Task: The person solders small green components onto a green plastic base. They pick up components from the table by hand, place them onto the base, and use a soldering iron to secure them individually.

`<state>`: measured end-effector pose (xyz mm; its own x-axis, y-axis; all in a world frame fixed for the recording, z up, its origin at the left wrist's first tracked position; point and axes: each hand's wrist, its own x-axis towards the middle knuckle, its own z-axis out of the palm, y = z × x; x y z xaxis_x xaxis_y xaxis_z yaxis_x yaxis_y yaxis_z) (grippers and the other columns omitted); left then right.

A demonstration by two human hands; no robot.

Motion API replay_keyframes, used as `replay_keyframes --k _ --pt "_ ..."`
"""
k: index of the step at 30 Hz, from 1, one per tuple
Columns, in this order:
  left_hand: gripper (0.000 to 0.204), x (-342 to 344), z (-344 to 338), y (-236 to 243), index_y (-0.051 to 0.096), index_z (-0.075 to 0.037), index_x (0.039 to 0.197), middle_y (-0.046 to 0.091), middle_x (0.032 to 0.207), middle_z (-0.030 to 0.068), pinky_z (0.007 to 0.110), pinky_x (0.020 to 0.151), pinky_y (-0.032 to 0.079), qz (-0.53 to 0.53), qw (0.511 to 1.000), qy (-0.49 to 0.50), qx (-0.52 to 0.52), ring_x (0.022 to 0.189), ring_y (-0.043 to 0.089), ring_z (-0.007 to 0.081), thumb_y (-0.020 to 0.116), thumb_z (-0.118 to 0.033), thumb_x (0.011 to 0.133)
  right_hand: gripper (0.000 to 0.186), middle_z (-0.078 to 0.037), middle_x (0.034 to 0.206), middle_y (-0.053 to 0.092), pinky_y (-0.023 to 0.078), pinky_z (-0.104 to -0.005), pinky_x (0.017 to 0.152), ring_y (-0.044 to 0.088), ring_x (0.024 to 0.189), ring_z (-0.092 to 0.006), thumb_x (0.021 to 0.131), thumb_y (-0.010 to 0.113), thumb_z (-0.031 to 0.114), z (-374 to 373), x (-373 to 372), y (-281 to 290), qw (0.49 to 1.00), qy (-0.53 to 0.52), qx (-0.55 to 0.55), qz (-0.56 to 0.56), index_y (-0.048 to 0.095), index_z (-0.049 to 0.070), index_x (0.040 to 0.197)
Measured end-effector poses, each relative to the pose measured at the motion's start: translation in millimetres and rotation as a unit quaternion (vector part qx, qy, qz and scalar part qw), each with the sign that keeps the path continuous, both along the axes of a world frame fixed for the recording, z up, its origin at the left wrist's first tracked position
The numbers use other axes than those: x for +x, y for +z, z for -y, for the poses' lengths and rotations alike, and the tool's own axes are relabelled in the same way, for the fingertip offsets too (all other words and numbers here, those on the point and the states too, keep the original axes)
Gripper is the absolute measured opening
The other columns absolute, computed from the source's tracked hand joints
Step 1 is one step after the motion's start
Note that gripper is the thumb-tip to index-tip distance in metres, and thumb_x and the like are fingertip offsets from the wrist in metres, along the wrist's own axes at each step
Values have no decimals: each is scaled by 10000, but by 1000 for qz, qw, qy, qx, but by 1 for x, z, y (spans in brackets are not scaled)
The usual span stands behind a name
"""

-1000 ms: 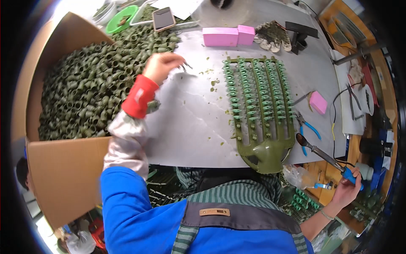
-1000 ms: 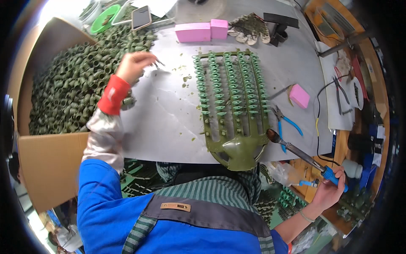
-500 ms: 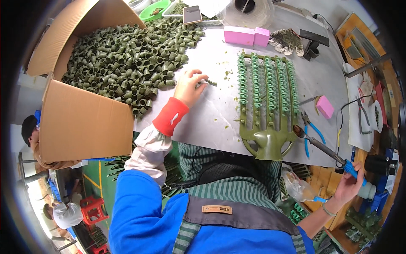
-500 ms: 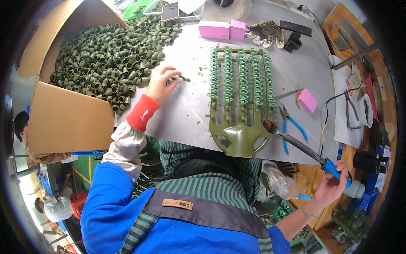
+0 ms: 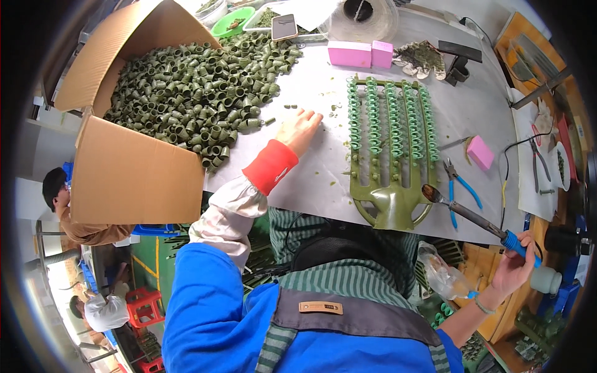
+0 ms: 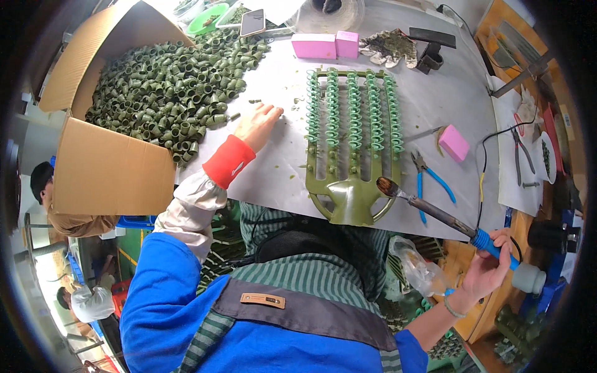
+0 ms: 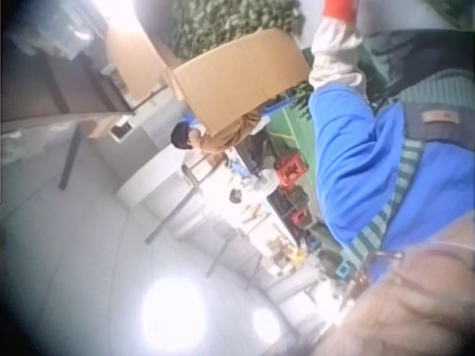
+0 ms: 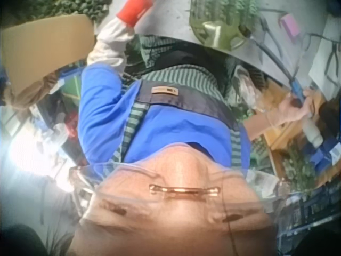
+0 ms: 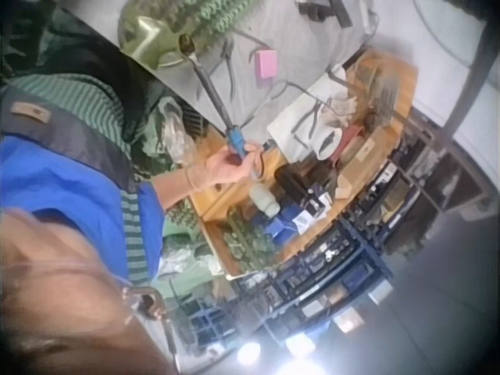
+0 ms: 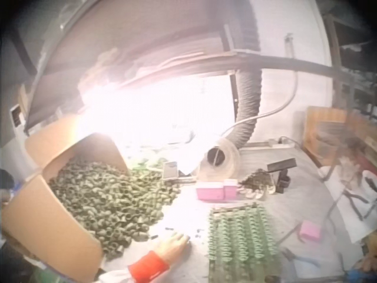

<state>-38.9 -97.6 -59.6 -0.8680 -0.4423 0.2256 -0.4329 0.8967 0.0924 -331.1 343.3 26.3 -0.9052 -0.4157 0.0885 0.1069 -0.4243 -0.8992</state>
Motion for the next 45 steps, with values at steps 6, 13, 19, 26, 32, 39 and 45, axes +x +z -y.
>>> replay_keyframes --k 6,13,19,26,32,39,45 --pt "415 -6 -2 1 492 -50 1143 520 989 132 396 812 475 36 999 -23 2 987 504 338 501 58 742 188 -42 932 486 326 -180 592 422 753 -67 925 508 208 2 1 -1 999 12 20 -23 498 45 831" --pt "435 -4 -1 1 473 -51 1164 508 1005 142 400 822 471 35 999 -18 18 996 494 340 492 63 744 192 -38 928 485 325 -176 582 413 739 -64 923 506 201 14 8 1 999 15 25 -33 493 44 814" --pt "344 -3 1 5 555 -96 1103 552 1016 145 391 787 485 -25 999 -16 -32 968 552 329 508 40 791 190 -42 897 465 313 -191 575 391 710 -74 917 506 190 18 12 2 999 -24 13 -23 486 36 807" --pt "164 -19 -56 72 612 -22 1012 652 888 37 254 769 512 -172 913 -2 370 812 632 120 649 -61 858 166 -66 883 486 313 -207 582 412 726 -98 886 515 152 22 13 4 998 -7 37 -43 531 18 790" --pt "148 -63 -99 85 688 -45 988 664 929 62 293 725 517 -107 925 -141 335 807 649 202 646 -73 848 161 -117 911 551 371 -244 596 493 788 -154 874 536 129 30 20 5 992 -6 55 -116 580 -18 827" --pt "117 -106 -111 72 727 -119 869 558 781 6 313 728 421 -173 941 -236 172 768 491 201 706 -113 754 155 -118 880 541 413 -277 540 522 764 -173 855 516 87 39 16 -3 986 -10 54 -159 588 -39 802" --pt "116 -121 -117 62 732 -133 832 497 749 -1 331 721 405 -156 950 -251 98 763 463 211 720 -127 716 161 -117 879 540 435 -292 554 526 748 -176 860 512 74 52 14 -14 984 19 40 -171 591 -52 798"
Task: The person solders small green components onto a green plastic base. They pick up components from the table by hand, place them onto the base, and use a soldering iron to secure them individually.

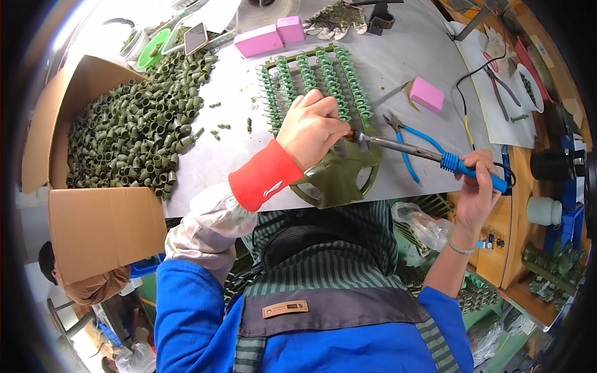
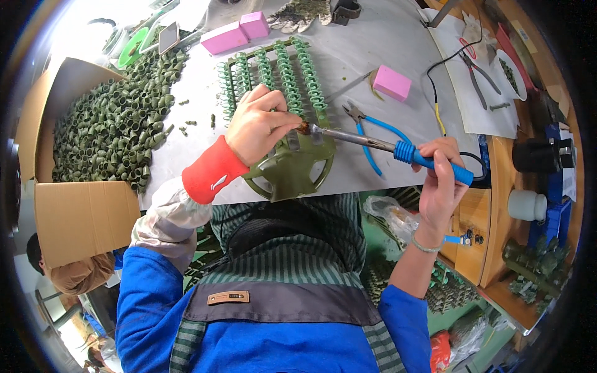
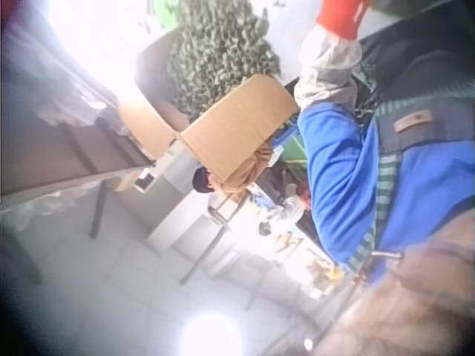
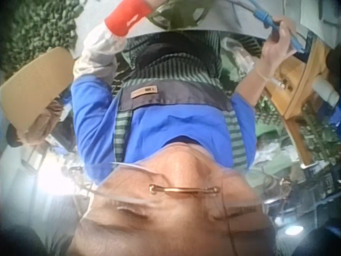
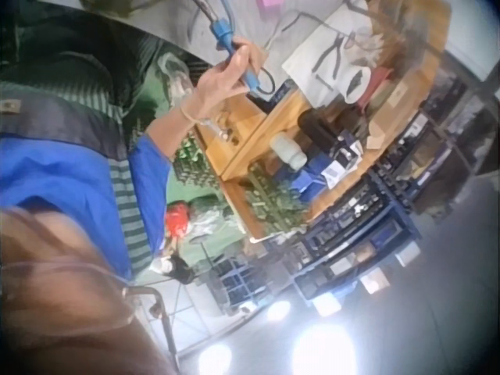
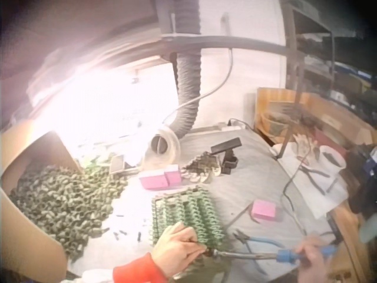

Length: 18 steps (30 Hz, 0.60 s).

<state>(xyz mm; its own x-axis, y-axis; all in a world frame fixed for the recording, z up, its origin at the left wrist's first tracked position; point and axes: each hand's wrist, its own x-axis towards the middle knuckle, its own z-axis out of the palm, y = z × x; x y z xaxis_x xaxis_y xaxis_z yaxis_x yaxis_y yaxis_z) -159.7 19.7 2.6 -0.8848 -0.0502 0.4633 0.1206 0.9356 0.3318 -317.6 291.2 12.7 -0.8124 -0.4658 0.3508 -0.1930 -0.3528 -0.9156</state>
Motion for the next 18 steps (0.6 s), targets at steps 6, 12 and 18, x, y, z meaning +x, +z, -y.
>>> replay_keyframes --k 6,12,18 --pt "129 -5 3 -2 728 -130 831 500 755 -1 344 711 412 11 1000 -12 -24 764 468 215 720 -136 702 158 -123 857 542 424 -289 550 516 732 -181 851 490 59 -1 0 6 1000 -7 12 -12 588 -51 793" --pt "129 5 17 6 670 -75 918 584 844 46 350 798 444 2 996 16 91 855 539 241 665 -82 789 176 -119 818 532 403 -311 671 491 822 -205 825 510 110 -25 -4 7 999 -39 17 -25 555 -41 746" --pt "151 81 100 -11 629 -41 893 667 755 109 315 639 507 156 893 416 79 679 657 224 656 -183 852 187 -121 838 504 359 -319 799 484 837 -213 841 517 124 -35 -2 5 999 -31 8 7 535 -46 765"
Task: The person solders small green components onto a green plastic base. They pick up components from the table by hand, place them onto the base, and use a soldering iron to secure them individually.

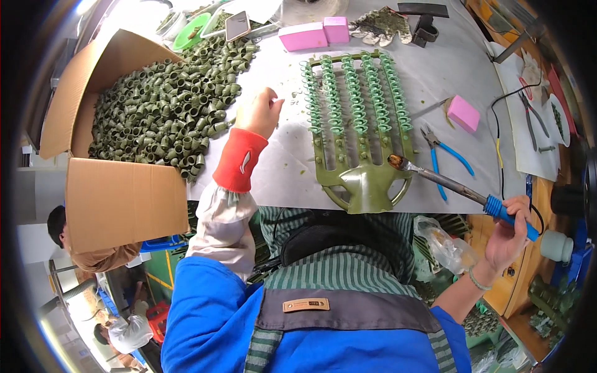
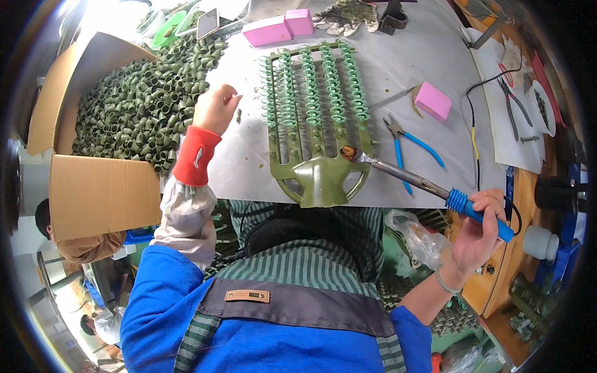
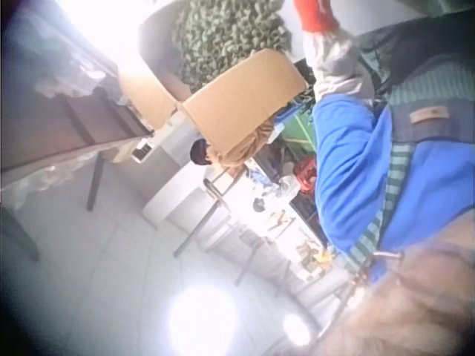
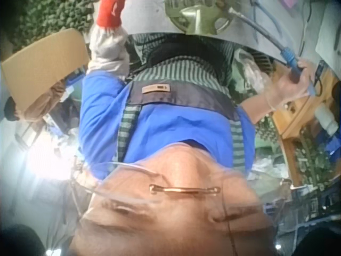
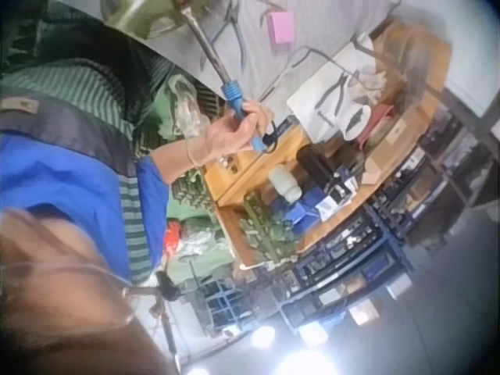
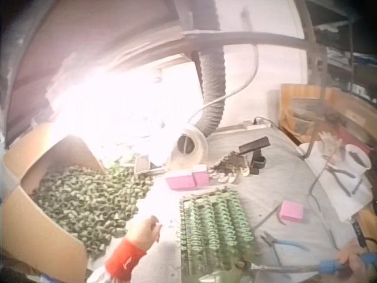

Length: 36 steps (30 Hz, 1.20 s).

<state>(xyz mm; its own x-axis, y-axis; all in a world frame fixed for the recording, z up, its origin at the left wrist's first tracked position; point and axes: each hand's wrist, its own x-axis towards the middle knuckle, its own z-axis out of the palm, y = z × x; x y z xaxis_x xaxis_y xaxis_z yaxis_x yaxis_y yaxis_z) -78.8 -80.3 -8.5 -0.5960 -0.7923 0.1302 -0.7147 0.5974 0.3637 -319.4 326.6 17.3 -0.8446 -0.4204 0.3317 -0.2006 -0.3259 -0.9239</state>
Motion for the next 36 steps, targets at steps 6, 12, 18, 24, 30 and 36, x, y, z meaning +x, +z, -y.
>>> replay_keyframes --k 6,12,18,24,30,36 --pt "113 29 15 -48 657 -29 875 648 866 133 310 709 489 34 998 -41 40 795 631 253 635 -132 835 198 -125 865 507 380 -260 599 496 804 -179 854 502 147 6 6 5 1000 4 19 -7 545 -31 777" --pt "171 36 6 -45 624 -23 1022 636 924 146 330 754 478 -36 990 -125 48 846 614 286 548 -72 877 202 -118 870 508 352 -237 521 494 791 -165 854 494 158 6 7 7 999 -19 28 -18 550 -19 776" --pt "247 50 15 -77 506 -33 1140 605 997 180 363 781 470 -79 965 -240 -64 905 581 340 455 -4 900 196 -106 873 507 349 -236 513 489 786 -154 857 490 159 9 10 10 999 -13 31 -22 541 -8 769" --pt "196 39 8 -52 514 2 1102 611 1023 157 349 822 466 104 973 -201 -36 926 586 298 445 2 919 187 -105 878 503 381 -248 582 487 808 -163 859 487 144 4 10 10 999 -14 31 0 530 -10 762" --pt "209 43 9 -50 524 -43 1139 619 863 103 298 782 467 -138 947 -106 268 854 602 172 477 -50 935 177 -118 871 498 388 -295 783 491 839 -195 855 490 121 4 10 8 1000 -7 7 10 530 -25 763" --pt "226 43 -5 -38 594 -79 1135 644 866 90 287 736 483 -8 984 -56 168 788 621 177 537 -106 919 179 -117 863 496 390 -293 774 491 841 -193 859 493 122 5 8 6 1000 -14 8 7 528 -24 760"
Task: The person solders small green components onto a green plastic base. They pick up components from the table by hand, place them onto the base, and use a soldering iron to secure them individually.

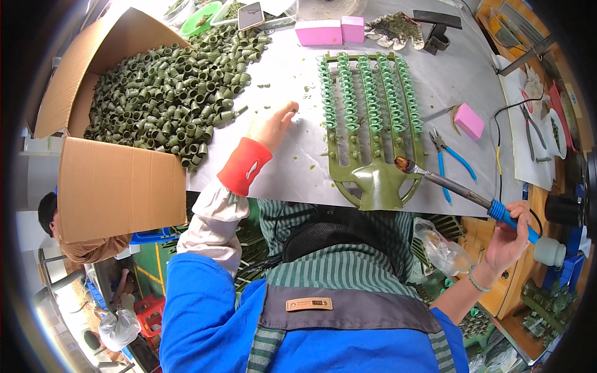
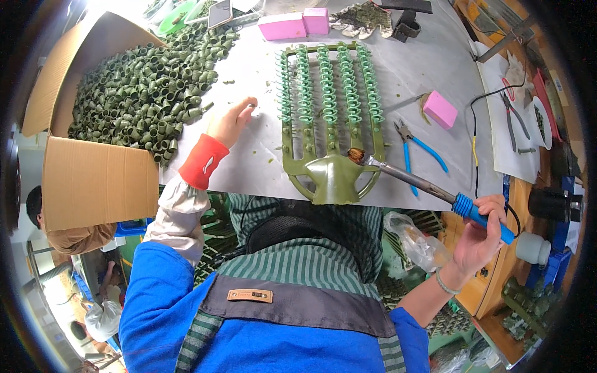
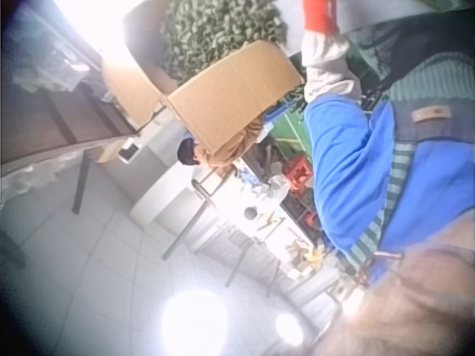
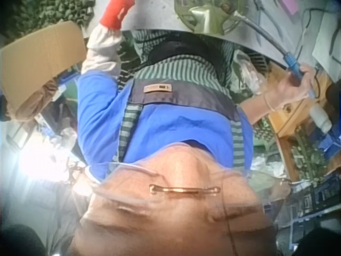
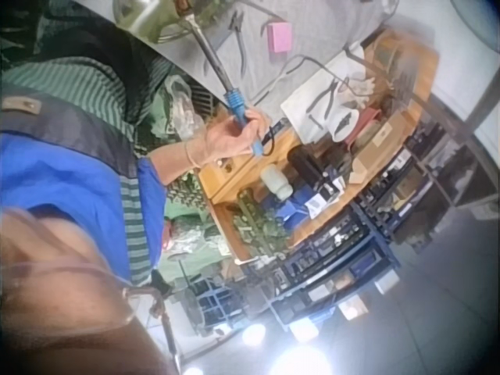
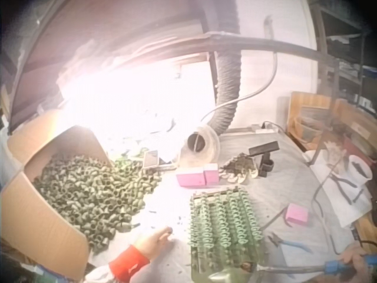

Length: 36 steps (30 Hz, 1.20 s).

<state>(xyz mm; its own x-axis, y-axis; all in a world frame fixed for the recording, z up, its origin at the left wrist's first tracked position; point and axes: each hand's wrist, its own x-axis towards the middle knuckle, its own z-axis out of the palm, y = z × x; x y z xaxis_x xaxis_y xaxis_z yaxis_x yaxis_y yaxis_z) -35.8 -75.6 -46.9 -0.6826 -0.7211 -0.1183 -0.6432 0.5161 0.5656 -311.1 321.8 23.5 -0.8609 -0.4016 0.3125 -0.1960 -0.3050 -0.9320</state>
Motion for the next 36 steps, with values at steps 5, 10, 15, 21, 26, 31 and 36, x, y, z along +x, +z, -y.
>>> replay_keyframes --k 5,10,15,21,26,31,36 --pt "192 3 8 5 629 -66 1076 672 913 111 278 723 489 -83 982 -41 -162 802 644 173 581 -100 894 180 -114 862 495 384 -291 777 490 840 -195 862 490 122 -1 0 1 1000 -3 -2 3 528 -24 763" --pt "135 -18 -37 57 662 -41 1003 665 872 49 254 754 489 -172 983 -18 58 800 622 126 618 -62 877 186 -112 865 499 392 -289 746 489 843 -192 859 503 131 -5 -2 3 1000 1 6 10 535 -27 766" --pt "180 -63 -84 61 675 -25 1030 651 897 77 286 757 495 -205 947 -244 47 822 615 179 633 -51 856 165 -117 870 521 417 -329 717 509 844 -199 848 523 110 -5 -1 4 1000 -2 5 0 573 -37 794" --pt "159 -96 -102 60 714 -86 951 622 861 44 314 750 472 -196 925 -321 -49 802 560 220 676 -75 797 156 -121 840 547 417 -282 557 534 802 -192 843 519 86 2 -2 0 1000 6 -4 -5 585 -40 779" --pt "112 -109 -108 53 734 -129 861 520 745 1 309 710 415 -222 910 -316 -152 749 467 208 711 -120 751 168 -121 838 540 409 -270 534 525 775 -181 852 510 84 8 -7 -12 999 32 -17 -15 594 -41 778" --pt "115 -117 -111 44 735 -127 847 500 736 1 311 710 399 -219 903 -330 -169 733 449 206 711 -110 737 174 -113 858 540 417 -280 548 511 754 -174 862 503 82 15 -9 -19 998 49 -32 -7 605 -38 786" --pt "113 -115 -111 43 733 -126 839 493 724 3 320 706 399 -221 900 -326 -185 728 453 206 710 -110 730 165 -110 857 543 418 -282 551 497 734 -169 863 499 80 20 -11 -25 998 61 -34 -1 597 -39 803"
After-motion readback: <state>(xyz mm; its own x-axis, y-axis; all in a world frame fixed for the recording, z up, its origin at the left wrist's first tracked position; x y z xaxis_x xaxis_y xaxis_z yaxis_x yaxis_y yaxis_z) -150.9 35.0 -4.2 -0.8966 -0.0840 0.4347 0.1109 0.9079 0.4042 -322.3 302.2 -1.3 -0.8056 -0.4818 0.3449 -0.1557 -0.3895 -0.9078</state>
